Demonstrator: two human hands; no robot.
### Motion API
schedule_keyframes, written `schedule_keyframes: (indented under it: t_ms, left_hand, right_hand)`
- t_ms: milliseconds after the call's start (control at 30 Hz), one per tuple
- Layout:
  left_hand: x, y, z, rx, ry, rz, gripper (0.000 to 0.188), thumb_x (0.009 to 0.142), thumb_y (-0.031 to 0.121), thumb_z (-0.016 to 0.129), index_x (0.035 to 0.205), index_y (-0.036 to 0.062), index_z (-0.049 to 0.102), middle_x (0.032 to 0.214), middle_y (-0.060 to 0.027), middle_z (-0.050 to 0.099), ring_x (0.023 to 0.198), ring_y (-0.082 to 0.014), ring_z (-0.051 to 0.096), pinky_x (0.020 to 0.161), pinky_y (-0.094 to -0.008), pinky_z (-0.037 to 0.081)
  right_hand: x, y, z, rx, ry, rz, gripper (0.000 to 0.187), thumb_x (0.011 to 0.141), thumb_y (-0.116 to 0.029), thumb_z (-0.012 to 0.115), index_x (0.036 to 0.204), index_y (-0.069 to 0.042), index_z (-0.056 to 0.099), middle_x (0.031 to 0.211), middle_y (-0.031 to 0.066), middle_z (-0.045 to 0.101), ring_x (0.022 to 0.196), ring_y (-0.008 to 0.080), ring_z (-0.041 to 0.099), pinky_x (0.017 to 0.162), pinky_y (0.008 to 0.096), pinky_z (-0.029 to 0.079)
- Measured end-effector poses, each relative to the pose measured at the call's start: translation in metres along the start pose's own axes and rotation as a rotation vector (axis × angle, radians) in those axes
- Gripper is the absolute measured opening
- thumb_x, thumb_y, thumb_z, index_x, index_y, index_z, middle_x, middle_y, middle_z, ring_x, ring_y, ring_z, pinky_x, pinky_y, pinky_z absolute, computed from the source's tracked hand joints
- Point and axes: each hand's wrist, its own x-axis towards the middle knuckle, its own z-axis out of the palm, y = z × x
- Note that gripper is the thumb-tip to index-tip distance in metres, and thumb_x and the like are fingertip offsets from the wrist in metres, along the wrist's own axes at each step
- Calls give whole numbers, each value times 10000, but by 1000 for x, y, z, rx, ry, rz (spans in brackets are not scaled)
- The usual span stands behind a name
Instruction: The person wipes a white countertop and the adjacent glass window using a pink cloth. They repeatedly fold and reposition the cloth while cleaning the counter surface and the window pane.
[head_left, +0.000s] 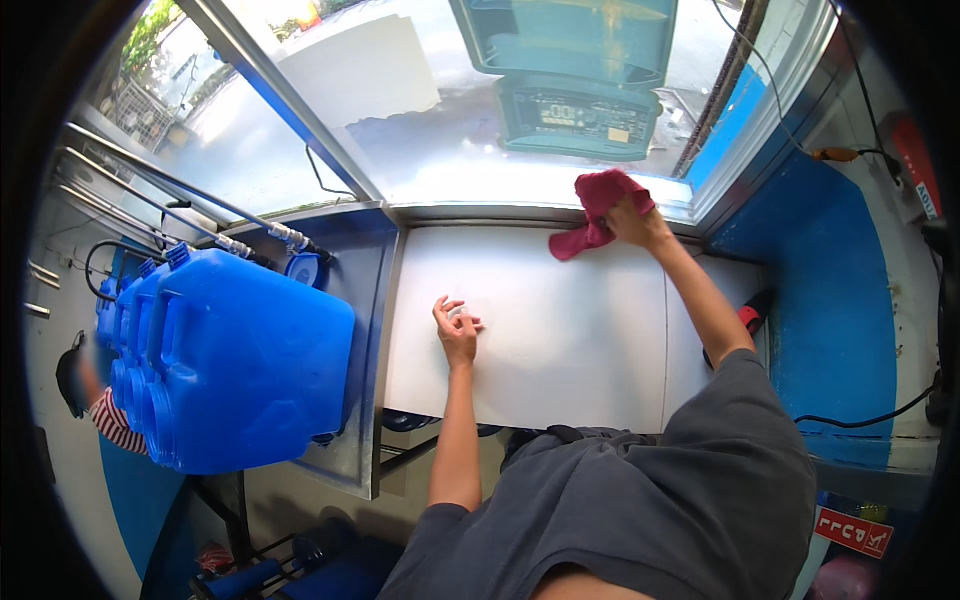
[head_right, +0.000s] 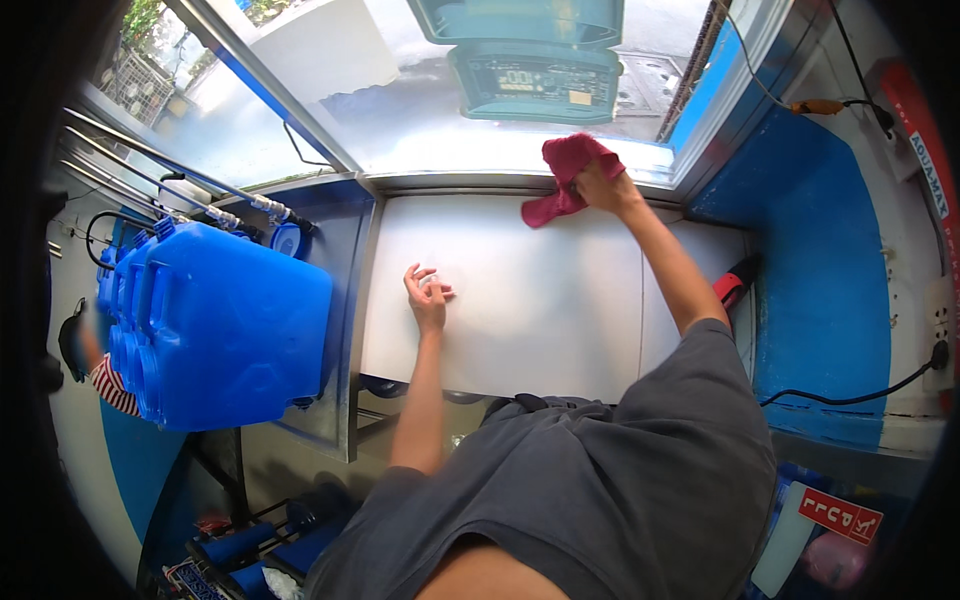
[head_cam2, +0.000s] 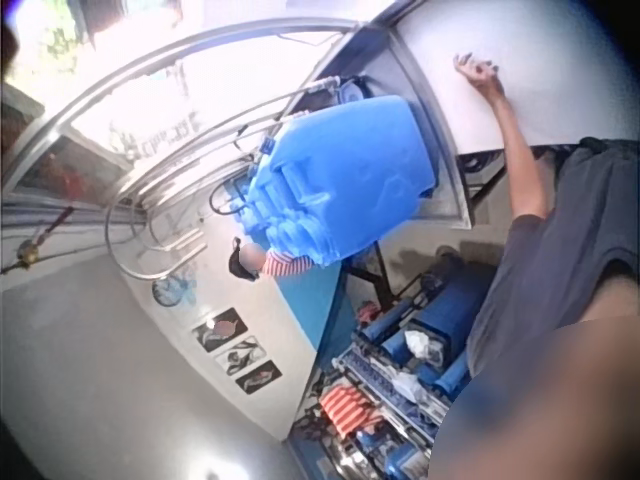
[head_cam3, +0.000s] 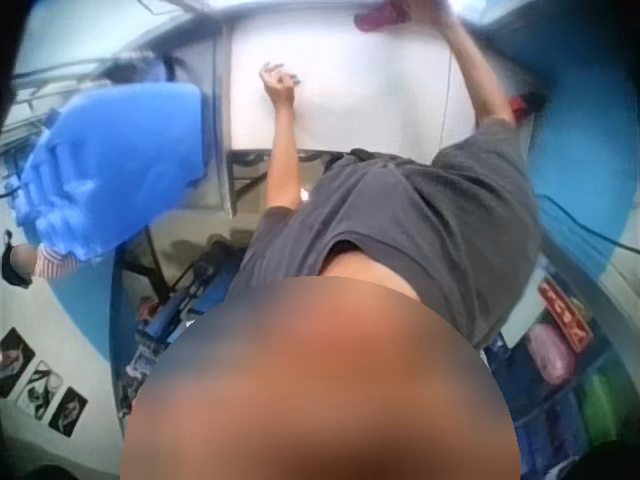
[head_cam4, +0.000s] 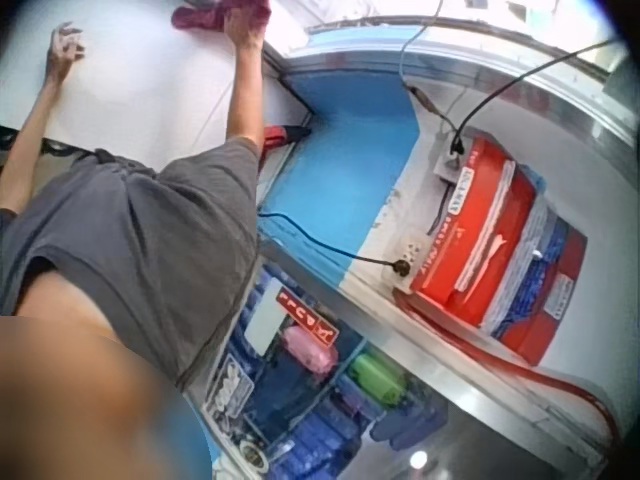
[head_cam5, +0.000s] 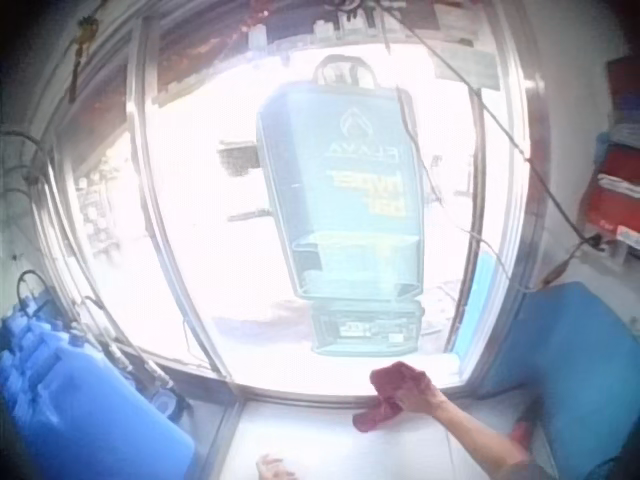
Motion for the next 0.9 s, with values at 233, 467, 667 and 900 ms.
schedule_keyframes:
  t_ms: [233,467,667,900]
  left_hand:
    - [-1,4,4,62,2,-16,456,907,48,444,1354,10,364,1114,-145,574,724,-184,645,615,-303,605]
    - [0,0,5,109,21,-21,383,969,66,457,1345,15,406,1053,-115,598,702,-165,637,587,-292,591]
    - [8,-19,0,154,32,-36,393,964,53,490,1352,19,440,1039,-97,605,721,-156,637,599,-290,596]
    - [-25,30,70,36,-149,-96,230,949,131,520,1113,16,633,875,-86,685,855,-175,675,800,-331,544]
  right_hand:
    - [15,93,-137,5,529,340,292,860,-259,615,1056,-47,661,963,183,662,871,395,629,873,536,457]
    - [54,63,-91,-162,592,33,279,798,-286,634,557,-154,588,556,100,592,516,279,586,555,447,407]
    - [-19,26,-16,316,197,-107,170,759,-128,638,917,-75,670,902,134,677,927,314,656,812,432,527]
    - [-49,-31,-61,512,309,-7,299,768,-29,644,1066,-30,621,928,158,674,990,334,633,926,442,477]
